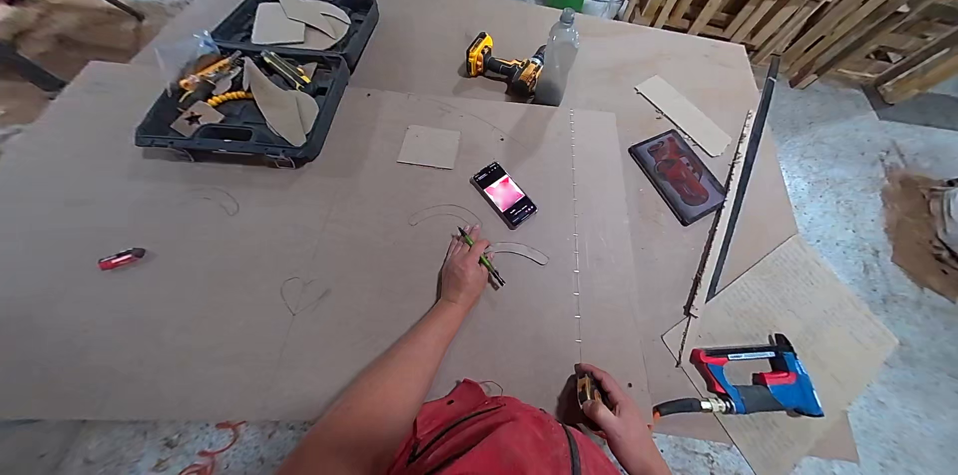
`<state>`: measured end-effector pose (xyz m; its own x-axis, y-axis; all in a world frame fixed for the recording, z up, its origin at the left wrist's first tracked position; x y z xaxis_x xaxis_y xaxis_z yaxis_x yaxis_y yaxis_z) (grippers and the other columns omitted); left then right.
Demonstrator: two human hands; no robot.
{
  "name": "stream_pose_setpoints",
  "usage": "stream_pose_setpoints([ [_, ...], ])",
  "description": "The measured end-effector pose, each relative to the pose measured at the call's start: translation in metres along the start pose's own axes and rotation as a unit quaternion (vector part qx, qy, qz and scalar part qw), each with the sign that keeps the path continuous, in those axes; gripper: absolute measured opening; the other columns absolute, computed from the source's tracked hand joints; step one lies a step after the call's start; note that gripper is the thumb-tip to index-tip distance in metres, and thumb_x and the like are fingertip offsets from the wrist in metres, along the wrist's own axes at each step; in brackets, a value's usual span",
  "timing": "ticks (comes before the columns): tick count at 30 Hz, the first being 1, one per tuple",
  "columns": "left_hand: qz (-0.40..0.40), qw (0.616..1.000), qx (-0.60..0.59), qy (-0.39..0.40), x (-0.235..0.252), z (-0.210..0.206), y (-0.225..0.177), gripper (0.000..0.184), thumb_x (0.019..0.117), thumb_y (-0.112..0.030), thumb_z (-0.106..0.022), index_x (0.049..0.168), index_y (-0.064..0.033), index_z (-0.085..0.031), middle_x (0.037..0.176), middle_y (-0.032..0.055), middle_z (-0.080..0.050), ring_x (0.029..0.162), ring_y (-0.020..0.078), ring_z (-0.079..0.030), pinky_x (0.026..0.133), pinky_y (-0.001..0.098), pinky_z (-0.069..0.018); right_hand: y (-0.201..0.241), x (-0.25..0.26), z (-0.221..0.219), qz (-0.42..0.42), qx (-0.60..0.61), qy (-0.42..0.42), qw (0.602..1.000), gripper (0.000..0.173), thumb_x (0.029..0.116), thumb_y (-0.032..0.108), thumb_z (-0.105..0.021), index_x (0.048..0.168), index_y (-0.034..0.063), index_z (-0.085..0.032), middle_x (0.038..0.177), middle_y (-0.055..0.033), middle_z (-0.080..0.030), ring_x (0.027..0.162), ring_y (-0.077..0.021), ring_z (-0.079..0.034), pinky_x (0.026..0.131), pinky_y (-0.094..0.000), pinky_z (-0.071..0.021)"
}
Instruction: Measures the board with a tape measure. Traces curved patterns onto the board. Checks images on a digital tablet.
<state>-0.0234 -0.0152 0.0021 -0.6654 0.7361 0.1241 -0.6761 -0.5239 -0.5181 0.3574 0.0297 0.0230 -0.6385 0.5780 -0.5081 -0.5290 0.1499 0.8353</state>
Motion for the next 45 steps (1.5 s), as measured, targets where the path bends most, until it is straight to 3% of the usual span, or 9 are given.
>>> stream_pose_setpoints([
  [9, 0.010, 0.999, -0.035, -0.006, -0.001, 0.004, 0.001, 0.028, 0.1009, -0.027, -0.066, 0.123, -0.0108, -0.071, 0.154, 0.0073, -0.053, 0.149, 0.0239, -0.041, 0.126, 0.0454, -0.0299, 0.004, 0.001, 0.000, -0.015, -0.002, -0.002, 1.000, 0.057, 0.0870, 0.038, -0.066, 0.140, 0.0168, -0.062, 0.130, -0.0010, -0.069, 0.115, -0.0127, -0.067, 0.097, -0.0374, -0.0575],
  [13, 0.099, 0.985, -0.119, 0.078, -0.039, 0.041, -0.030, 0.041, 0.1014, -0.035, -0.065, 0.136, -0.0146, -0.064, 0.141, 0.0044, -0.063, 0.126, 0.0201, -0.063, 0.108, 0.0472, -0.0518, 0.032, 0.003, -0.010, -0.007, -0.037, 0.021, 0.999, 0.060, 0.0881, 0.034, -0.065, 0.145, 0.0175, -0.059, 0.135, -0.0012, -0.067, 0.119, -0.0116, -0.065, 0.101, -0.0384, -0.0562],
  [18, 0.111, 0.844, -0.325, 0.413, -0.119, 0.048, -0.081, 0.034, 0.1014, -0.038, -0.063, 0.125, -0.0139, -0.068, 0.107, 0.0041, -0.073, 0.094, 0.0149, -0.071, 0.089, 0.0396, -0.0594, 0.097, 0.023, -0.045, 0.120, -0.104, 0.105, 0.982, 0.067, 0.0953, 0.046, -0.058, 0.154, 0.0149, -0.047, 0.119, -0.0054, -0.071, 0.099, -0.0140, -0.070, 0.086, -0.0409, -0.0603],
  [24, 0.153, 0.792, -0.409, 0.427, -0.128, 0.066, -0.060, 0.029, 0.0931, -0.031, -0.075, 0.113, -0.0112, -0.068, 0.089, 0.0022, -0.073, 0.077, 0.0134, -0.070, 0.073, 0.0340, -0.0599, 0.125, 0.040, -0.075, 0.154, -0.198, 0.160, 0.955, 0.076, 0.0966, 0.062, -0.057, 0.157, 0.0174, -0.041, 0.114, -0.0034, -0.072, 0.095, -0.0130, -0.071, 0.085, -0.0407, -0.0613],
  [32, 0.074, 0.748, -0.446, 0.486, -0.119, 0.075, -0.045, 0.021, 0.0908, -0.025, -0.074, 0.097, -0.0077, -0.064, 0.072, 0.0026, -0.064, 0.059, 0.0135, -0.063, 0.057, 0.0309, -0.0549, 0.138, 0.037, -0.092, 0.136, -0.194, 0.216, 0.947, 0.064, 0.0954, 0.050, -0.067, 0.149, 0.0176, -0.052, 0.128, -0.0052, -0.068, 0.113, -0.0142, -0.066, 0.099, -0.0396, -0.0561],
  [35, 0.075, 0.779, -0.424, 0.457, -0.100, 0.080, -0.036, 0.020, 0.0909, -0.027, -0.070, 0.096, -0.0078, -0.065, 0.073, 0.0023, -0.064, 0.061, 0.0133, -0.062, 0.058, 0.0323, -0.0541, 0.130, 0.045, -0.063, 0.101, -0.225, 0.200, 0.948, 0.036, 0.0926, 0.038, -0.065, 0.123, 0.0188, -0.070, 0.114, -0.0033, -0.070, 0.099, -0.0148, -0.067, 0.084, -0.0408, -0.0571],
  [38, 0.149, 0.808, -0.444, 0.358, -0.079, 0.085, -0.010, 0.015, 0.0925, -0.021, -0.063, 0.094, -0.0053, -0.064, 0.073, 0.0058, -0.065, 0.063, 0.0157, -0.064, 0.060, 0.0328, -0.0557, 0.109, 0.059, -0.001, 0.026, -0.250, 0.162, 0.954, 0.026, 0.0936, 0.041, -0.063, 0.101, 0.0172, -0.071, 0.084, -0.0006, -0.069, 0.074, -0.0148, -0.066, 0.067, -0.0423, -0.0556],
  [41, 0.228, 0.818, -0.465, 0.252, -0.052, 0.086, 0.007, 0.011, 0.0932, -0.013, -0.064, 0.093, -0.0029, -0.062, 0.070, 0.0103, -0.065, 0.061, 0.0194, -0.063, 0.057, 0.0327, -0.0530, 0.094, 0.073, 0.072, -0.012, -0.286, 0.117, 0.951, 0.033, 0.0962, 0.052, -0.062, 0.098, 0.0209, -0.072, 0.081, 0.0035, -0.070, 0.071, -0.0117, -0.067, 0.068, -0.0394, -0.0578],
  [45, 0.277, 0.841, -0.429, 0.180, -0.041, 0.076, 0.001, 0.008, 0.0947, -0.007, -0.067, 0.094, -0.0012, -0.061, 0.071, 0.0123, -0.067, 0.060, 0.0217, -0.065, 0.056, 0.0339, -0.0554, 0.073, 0.105, 0.146, -0.005, -0.366, 0.064, 0.928, 0.024, 0.0993, 0.039, -0.061, 0.104, 0.0223, -0.077, 0.093, 0.0016, -0.075, 0.080, -0.0146, -0.070, 0.076, -0.0468, -0.0590],
])
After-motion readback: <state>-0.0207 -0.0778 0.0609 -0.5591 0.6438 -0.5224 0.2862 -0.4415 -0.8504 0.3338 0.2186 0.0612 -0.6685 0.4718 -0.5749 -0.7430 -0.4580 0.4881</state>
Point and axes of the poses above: each hand's wrist, its own x-axis towards the middle knuckle, its own z-axis out of the back of the hand, y = z × x, the point moved 5 cm from there along x, towards the middle knuckle
